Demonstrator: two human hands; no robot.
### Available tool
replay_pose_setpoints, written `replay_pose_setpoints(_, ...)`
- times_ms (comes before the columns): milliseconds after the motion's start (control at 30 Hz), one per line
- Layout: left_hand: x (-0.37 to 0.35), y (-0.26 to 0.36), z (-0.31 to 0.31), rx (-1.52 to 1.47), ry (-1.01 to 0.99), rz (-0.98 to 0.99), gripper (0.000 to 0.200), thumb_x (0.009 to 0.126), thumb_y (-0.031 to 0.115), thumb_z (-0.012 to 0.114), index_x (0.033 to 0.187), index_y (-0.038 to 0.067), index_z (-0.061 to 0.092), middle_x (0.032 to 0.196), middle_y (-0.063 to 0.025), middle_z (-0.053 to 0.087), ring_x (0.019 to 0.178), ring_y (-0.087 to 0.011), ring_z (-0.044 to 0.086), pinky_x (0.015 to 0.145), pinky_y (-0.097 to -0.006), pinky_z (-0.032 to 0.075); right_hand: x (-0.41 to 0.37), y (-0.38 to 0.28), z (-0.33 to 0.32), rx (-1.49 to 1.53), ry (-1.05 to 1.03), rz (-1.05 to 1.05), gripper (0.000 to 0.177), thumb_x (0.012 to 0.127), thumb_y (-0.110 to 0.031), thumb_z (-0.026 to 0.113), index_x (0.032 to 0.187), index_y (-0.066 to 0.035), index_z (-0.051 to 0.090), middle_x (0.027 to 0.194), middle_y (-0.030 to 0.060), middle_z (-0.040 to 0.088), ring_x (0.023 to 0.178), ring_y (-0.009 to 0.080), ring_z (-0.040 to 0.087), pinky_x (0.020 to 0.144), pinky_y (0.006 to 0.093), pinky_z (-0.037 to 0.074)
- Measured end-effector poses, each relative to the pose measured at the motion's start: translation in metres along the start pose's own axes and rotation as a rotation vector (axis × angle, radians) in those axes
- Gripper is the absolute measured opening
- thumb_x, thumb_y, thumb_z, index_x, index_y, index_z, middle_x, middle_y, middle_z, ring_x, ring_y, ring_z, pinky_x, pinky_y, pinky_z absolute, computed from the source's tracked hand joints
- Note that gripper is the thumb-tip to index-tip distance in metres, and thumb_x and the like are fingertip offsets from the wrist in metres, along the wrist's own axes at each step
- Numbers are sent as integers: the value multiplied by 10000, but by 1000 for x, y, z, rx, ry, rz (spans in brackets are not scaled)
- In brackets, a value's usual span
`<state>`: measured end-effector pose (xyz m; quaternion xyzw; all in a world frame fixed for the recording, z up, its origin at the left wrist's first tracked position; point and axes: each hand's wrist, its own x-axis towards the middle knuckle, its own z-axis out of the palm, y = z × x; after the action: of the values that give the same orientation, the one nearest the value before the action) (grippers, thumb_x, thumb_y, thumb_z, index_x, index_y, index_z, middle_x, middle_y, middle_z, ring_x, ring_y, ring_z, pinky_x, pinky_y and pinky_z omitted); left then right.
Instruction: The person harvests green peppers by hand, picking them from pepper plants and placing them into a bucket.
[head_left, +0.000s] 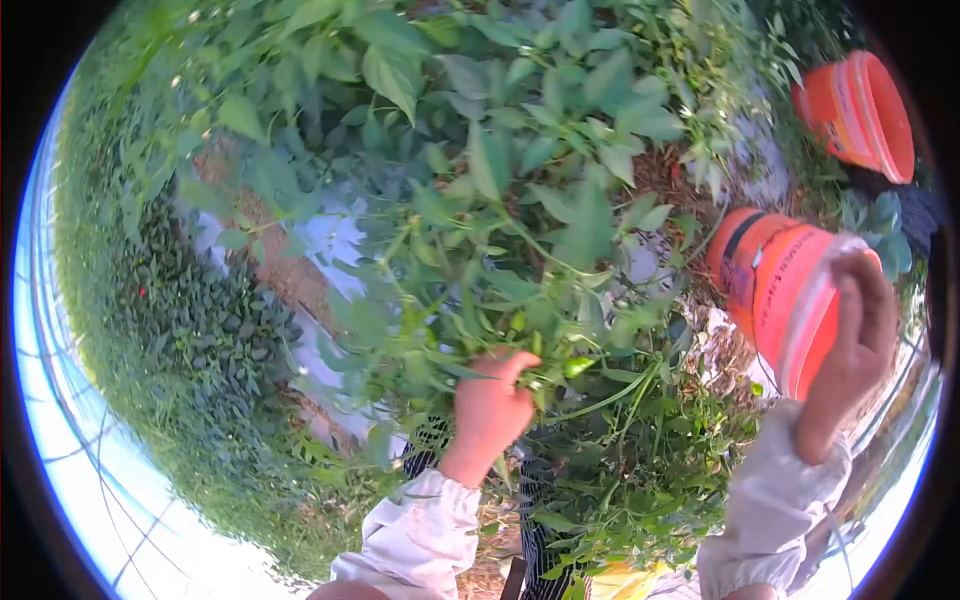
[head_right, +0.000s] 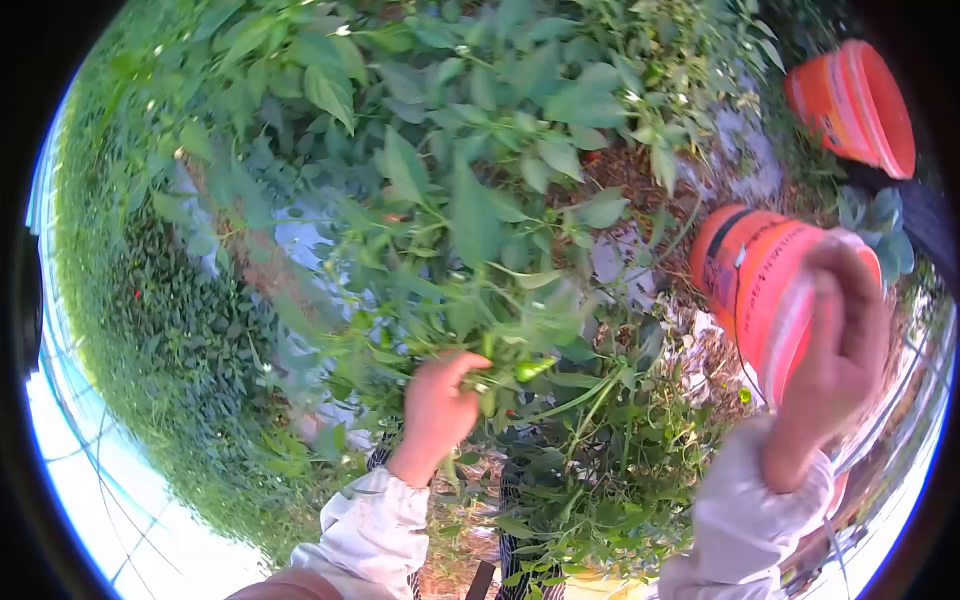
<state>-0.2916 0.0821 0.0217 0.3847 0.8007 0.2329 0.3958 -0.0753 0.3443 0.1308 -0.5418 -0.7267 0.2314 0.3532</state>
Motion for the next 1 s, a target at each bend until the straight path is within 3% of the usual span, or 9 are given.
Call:
replay_pose_setpoints(100, -17, 0, 23, 116, -75, 38, 351, 691, -4, 629, 1016, 123, 669, 1011, -179, 672, 960, -355, 638, 843, -446, 511, -6, -96, 127, 335, -432, 47, 129, 891, -30, 629, 1003, 12, 677, 916, 108, 684, 843, 155, 654, 765, 260, 508)
replay_pose_setpoints(167, -28, -3, 37, 68, -124, -52, 330, 717, -1, 628, 1031, 94, 662, 982, -174, 663, 941, -343, 639, 819, -462, 510, 2, -107, 216, 371, -634, -350, 236, 803, -52, 639, 1036, -19, 671, 1058, 204, 660, 1008, 340, 648, 878, 371, 519)
replay_pose_setpoints(233, -30, 0, 43, 84, -274, -22, 232, 765, 9, 608, 991, 36, 654, 956, -174, 647, 917, -346, 637, 775, -463, 509, -13, -115, 278, 198, -767, -669, 313, 783, -130, 670, 1080, -31, 674, 1183, 203, 611, 1175, 392, 558, 1012, 501, 441)
replay_pose_setpoints(333, -59, -6, 79, 191, -76, 273, 163, 828, 66, 581, 974, -2, 603, 917, -163, 645, 837, -341, 654, 708, -435, 533, -57, -120, 266, -408, -1301, -802, 500, 761, -370, 743, 1171, -93, 669, 1390, 149, 493, 1304, 451, 439, 1043, 666, 335)
replay_pose_setpoints(467, -126, 18, 120, 56, -44, 213, 220, 937, 162, 520, 1093, 25, 593, 1027, -123, 628, 895, -252, 631, 755, -388, 521, -111, -80, 184, -580, -1233, -687, 173, 808, -174, 640, 918, -62, 713, 1298, 147, 535, 1174, 378, 518, 887, 561, 443)
replay_pose_setpoints(700, -138, 83, 66, 301, -444, 514, 253, 845, 157, 608, 1071, 44, 613, 922, -97, 568, 874, -236, 586, 751, -344, 512, -169, 14, 105, -554, -1191, -639, 290, 816, -167, 626, 1075, -44, 671, 1405, 136, 458, 1391, 367, 337, 967, 568, 425)
replay_pose_setpoints(767, -128, 84, 42, -351, -217, 764, 314, 794, 150, 618, 1087, 38, 620, 954, -70, 582, 904, -197, 581, 753, -321, 505, -186, 30, 101, -685, -1222, -650, 352, 799, -158, 634, 1131, -42, 644, 1422, 129, 450, 1421, 375, 298, 1060, 571, 365)
replay_pose_setpoints(900, -91, 65, 25, -372, 205, 741, 287, 849, 126, 612, 1129, 70, 637, 1078, -98, 613, 982, -252, 592, 821, -391, 490, -191, 52, 99, -605, -1219, -653, 430, 751, -156, 647, 1172, -64, 643, 1414, 131, 474, 1432, 372, 286, 1125, 586, 301)
replay_pose_setpoints(1000, -49, 32, -3, -280, 441, 413, 343, 802, 49, 651, 1144, 64, 627, 1153, -122, 599, 1080, -309, 564, 914, -459, 439, -192, 60, 98, -612, -1198, -665, 401, 782, -173, 624, 1173, -88, 641, 1430, 123, 469, 1424, 369, 304, 1140, 592, 280)
